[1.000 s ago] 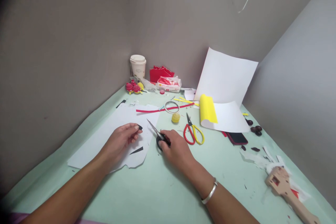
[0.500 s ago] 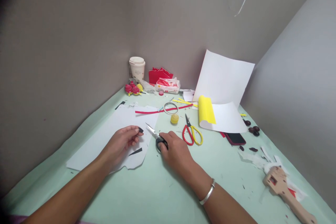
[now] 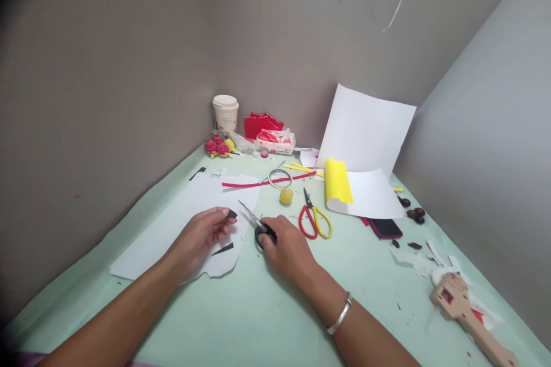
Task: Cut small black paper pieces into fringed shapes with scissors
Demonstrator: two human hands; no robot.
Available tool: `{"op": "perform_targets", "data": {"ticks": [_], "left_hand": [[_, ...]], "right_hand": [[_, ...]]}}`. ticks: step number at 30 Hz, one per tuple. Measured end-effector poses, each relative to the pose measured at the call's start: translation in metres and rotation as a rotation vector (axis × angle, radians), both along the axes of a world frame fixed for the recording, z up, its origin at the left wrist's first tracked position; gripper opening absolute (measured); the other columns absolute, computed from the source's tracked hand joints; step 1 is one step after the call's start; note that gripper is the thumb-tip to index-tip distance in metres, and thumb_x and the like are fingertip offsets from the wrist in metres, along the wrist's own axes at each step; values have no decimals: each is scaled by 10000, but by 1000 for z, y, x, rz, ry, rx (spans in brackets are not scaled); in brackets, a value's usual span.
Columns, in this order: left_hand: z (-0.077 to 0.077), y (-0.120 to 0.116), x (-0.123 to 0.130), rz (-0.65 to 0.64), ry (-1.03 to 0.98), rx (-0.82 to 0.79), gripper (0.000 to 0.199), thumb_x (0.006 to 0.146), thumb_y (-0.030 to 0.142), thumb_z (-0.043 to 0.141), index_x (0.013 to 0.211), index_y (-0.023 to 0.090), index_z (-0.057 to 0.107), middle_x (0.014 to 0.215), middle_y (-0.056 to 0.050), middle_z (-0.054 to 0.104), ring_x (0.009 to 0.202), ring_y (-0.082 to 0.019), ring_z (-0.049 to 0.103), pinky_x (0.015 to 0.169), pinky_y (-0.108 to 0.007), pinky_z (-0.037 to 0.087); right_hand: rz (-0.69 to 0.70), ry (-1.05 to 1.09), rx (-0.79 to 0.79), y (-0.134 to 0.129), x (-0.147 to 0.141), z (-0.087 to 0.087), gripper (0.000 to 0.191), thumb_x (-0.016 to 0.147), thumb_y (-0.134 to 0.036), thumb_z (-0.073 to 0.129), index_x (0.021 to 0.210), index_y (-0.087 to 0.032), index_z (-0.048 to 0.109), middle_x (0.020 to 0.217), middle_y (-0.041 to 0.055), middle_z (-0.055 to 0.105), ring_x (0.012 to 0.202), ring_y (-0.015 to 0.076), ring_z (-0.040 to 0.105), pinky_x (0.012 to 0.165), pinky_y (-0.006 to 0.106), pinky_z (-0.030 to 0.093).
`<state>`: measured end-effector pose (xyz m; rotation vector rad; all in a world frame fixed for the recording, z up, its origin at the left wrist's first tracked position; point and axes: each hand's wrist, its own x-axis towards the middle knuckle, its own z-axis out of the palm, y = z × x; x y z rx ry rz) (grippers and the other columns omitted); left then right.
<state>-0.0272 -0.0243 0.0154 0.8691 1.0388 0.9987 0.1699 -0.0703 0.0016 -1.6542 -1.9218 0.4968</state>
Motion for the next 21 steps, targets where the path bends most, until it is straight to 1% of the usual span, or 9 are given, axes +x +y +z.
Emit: {"op": "perform_targets", "data": {"ticks": [5,11,15,17,21], "left_hand": [[2,-1,0,3,12,-11,189,686,292,736,756,144,641,758,-39,657,573,-77,493,567,-211,394],[-1,2,-2,3,24,11,159,715,278,705,757,142,634,766,-43,653,573,-74,479,563,-208,382],[1,2,-2,5,26,19,146,722,268,688,757,142,623,758,-37,650,573,-73,474,567,-208,380],[1,1,-2,13,29,25,141,731,269,675,759,143,620,759,-37,650,570,-74,473,569,-212,382],[1,1,-2,21,25,39,155,742,289,663,781,144,622,773,-50,665,582,-86,493,570,-221,388]], "right_hand": [[-8,127,-25,0,0,3,299,815,-204,607,1104,-230,679,974,50,674,864,193,597,788,319,465],[14,356,-188,3,3,1,346,823,-290,602,1155,-209,659,915,32,646,774,163,582,721,296,475],[40,428,-266,3,3,1,359,840,-313,581,1179,-209,638,891,22,623,740,153,573,693,291,478],[26,400,-252,2,2,2,357,845,-321,579,1177,-203,636,906,29,628,763,161,579,713,299,481],[-9,254,-107,0,0,0,365,835,-292,595,1182,-187,636,999,60,647,866,191,586,802,332,475]]}}
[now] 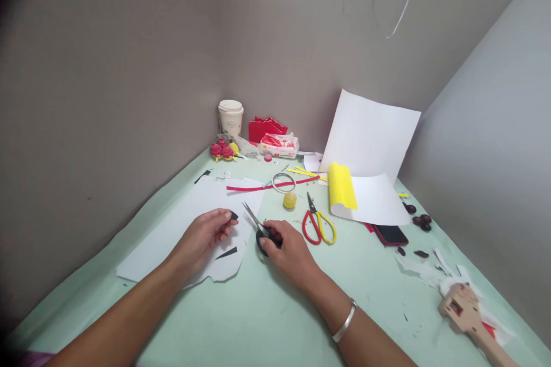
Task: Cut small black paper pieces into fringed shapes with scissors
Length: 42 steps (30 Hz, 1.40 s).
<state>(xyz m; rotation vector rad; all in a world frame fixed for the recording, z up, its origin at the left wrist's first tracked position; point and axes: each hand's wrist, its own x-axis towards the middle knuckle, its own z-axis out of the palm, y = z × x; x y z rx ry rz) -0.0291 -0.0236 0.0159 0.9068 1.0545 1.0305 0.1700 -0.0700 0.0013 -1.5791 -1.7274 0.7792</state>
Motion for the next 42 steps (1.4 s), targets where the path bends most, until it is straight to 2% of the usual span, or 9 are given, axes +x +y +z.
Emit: {"op": "perform_targets", "data": {"ticks": [6,11,13,17,22,26,29,35,42], "left_hand": [[-4,1,0,-11,17,14,126,744,260,639,790,147,606,772,-42,665,582,-81,486,579,-218,384],[-6,0,-1,-32,68,53,151,760,300,631,784,155,599,758,-28,642,610,-94,485,605,-228,392],[-4,-1,0,-43,86,58,162,763,319,629,779,162,592,734,-17,628,611,-101,486,616,-238,396],[1,-4,3,-55,188,78,168,779,342,592,773,175,586,677,5,606,614,-115,499,625,-245,389],[5,-11,10,-167,357,177,168,787,367,556,780,199,567,624,43,559,585,-126,473,603,-248,374],[2,-19,16,-258,491,280,169,807,380,532,769,217,551,616,60,514,574,-131,444,578,-251,349],[-1,-23,20,-304,531,298,175,831,380,501,774,220,545,632,61,505,565,-128,417,571,-253,342],[4,-26,23,-288,576,314,164,827,360,489,747,222,527,667,43,540,600,-143,439,577,-259,342],[3,-25,23,-290,598,308,157,821,351,484,750,223,539,664,40,543,627,-155,454,594,-260,336]], "right_hand": [[-9,-111,107,0,-2,-4,360,838,-259,601,1187,-175,624,1010,72,651,888,200,598,815,331,483],[49,-275,185,-6,-4,-3,321,858,-236,595,1174,-217,646,1024,67,643,871,199,615,778,326,488],[77,-330,223,-8,-6,-2,276,864,-233,602,1130,-227,675,1031,68,657,900,209,610,781,329,486],[144,-411,341,-10,-10,2,160,868,-235,617,987,-220,723,890,68,690,925,248,564,842,378,451],[64,-219,403,-4,-10,1,184,870,-247,626,1024,-173,692,861,62,681,857,215,548,795,351,449],[66,-135,395,-3,-10,0,108,853,-200,622,942,-174,678,826,38,660,839,189,546,779,318,438],[75,-133,398,-4,-12,0,83,823,-148,612,881,-179,663,791,25,635,819,180,532,755,302,426],[43,-125,401,-5,-15,-1,53,793,-128,611,787,-179,622,751,20,619,792,180,519,734,300,414],[54,-140,399,-5,-17,-1,60,792,-128,590,781,-185,603,759,29,615,783,187,514,717,308,415]]}}
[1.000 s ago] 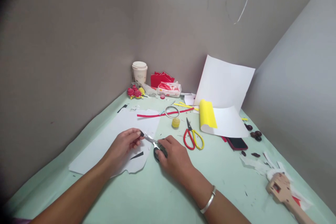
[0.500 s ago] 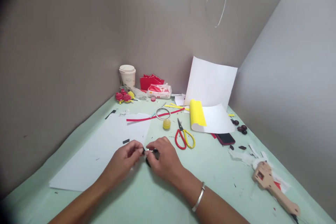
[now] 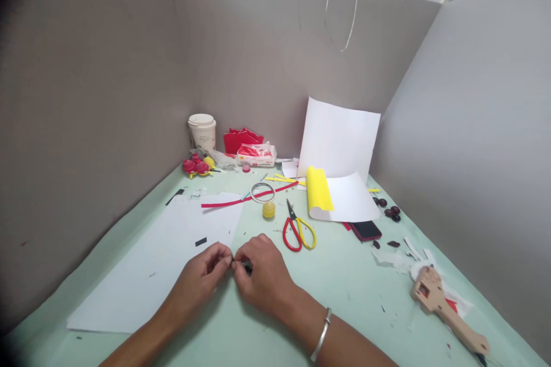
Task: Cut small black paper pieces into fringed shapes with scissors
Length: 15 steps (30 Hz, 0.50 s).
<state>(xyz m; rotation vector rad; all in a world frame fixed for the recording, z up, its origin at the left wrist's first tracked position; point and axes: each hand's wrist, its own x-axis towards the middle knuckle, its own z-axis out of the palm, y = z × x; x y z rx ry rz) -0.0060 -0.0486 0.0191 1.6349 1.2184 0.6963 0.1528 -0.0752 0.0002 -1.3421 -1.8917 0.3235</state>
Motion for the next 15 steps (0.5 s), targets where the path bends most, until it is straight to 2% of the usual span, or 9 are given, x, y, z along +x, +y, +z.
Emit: {"op": "perform_targets", "data": {"ticks": [9,15], "left_hand": [[-8,4,-4,-27,-25,-39,153,811,356,485,750,220,519,647,50,474,626,-151,426,609,-260,341],[-11,3,-5,-23,-35,-31,156,811,353,498,757,214,543,664,40,500,645,-156,443,613,-260,352]], "right_hand": [[35,-17,0,1,-1,-5,74,787,-119,586,769,-189,572,759,30,613,767,187,507,726,318,404],[58,-5,-48,0,-1,-5,102,779,-95,581,759,-193,561,748,21,607,756,184,505,714,314,399]]}}
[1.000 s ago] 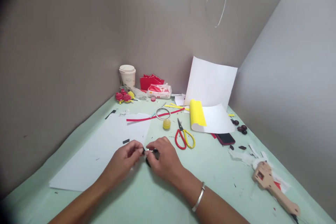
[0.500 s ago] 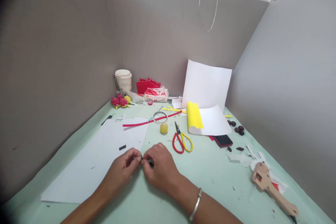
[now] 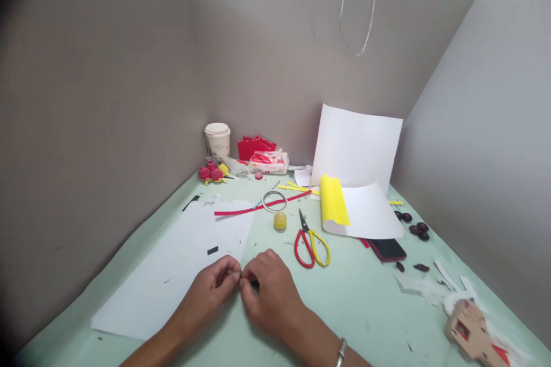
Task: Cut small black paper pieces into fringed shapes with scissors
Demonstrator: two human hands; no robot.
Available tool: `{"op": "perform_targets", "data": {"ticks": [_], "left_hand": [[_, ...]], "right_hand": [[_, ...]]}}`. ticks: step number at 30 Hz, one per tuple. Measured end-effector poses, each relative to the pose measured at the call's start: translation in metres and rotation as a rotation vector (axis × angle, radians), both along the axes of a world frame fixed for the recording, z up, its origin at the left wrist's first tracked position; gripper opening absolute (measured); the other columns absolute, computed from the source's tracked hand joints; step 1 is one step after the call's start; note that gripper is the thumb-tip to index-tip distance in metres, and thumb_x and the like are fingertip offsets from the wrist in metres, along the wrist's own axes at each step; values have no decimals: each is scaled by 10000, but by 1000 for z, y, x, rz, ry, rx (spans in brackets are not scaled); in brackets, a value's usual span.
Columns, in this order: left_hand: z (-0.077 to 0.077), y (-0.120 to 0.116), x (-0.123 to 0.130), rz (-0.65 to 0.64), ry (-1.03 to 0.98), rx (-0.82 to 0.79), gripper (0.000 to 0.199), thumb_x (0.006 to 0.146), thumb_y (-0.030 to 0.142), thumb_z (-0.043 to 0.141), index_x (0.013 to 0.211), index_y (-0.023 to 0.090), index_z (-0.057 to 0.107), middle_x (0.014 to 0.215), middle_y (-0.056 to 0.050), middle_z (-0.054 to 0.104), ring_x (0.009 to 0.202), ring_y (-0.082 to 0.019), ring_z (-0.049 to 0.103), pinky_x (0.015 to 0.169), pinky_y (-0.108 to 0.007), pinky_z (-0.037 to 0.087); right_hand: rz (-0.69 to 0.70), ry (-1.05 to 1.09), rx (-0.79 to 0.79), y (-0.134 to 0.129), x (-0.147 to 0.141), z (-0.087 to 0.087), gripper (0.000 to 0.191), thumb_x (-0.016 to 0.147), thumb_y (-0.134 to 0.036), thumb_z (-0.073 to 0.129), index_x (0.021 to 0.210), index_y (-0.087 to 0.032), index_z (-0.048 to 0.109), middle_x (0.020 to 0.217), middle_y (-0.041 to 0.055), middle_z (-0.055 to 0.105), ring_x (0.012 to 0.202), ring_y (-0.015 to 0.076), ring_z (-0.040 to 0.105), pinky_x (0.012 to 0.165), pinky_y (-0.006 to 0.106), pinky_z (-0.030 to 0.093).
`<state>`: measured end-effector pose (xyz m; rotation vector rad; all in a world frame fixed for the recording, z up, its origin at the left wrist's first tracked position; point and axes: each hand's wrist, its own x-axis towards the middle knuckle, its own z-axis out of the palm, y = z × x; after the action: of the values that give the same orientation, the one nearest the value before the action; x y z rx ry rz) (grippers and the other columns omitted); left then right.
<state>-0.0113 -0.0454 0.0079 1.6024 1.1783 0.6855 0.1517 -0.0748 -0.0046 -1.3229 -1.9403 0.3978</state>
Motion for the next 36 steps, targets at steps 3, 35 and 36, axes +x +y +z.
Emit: {"op": "perform_targets", "data": {"ticks": [3,35,36], "left_hand": [[1,-1,1,9,-18,4,147,812,339,500,759,210,545,668,39,505,647,-152,443,609,-256,354],[1,10,-21,232,222,212,306,826,270,444,1112,213,537,1223,-90,629,1143,-238,594,974,-375,447],[2,7,-21,220,225,209,319,825,270,445,1126,216,535,1234,-87,625,1150,-238,590,974,-375,448]], "right_hand": [[-2,17,-15,0,0,-1,112,771,-84,581,752,-194,566,737,18,598,758,185,507,704,309,397],[-597,313,-324,-20,67,15,185,780,-310,486,752,-193,627,677,-3,625,638,169,557,600,254,415],[-597,311,-340,-24,65,13,179,777,-299,487,743,-193,627,667,-3,624,630,167,556,591,250,414]]}}
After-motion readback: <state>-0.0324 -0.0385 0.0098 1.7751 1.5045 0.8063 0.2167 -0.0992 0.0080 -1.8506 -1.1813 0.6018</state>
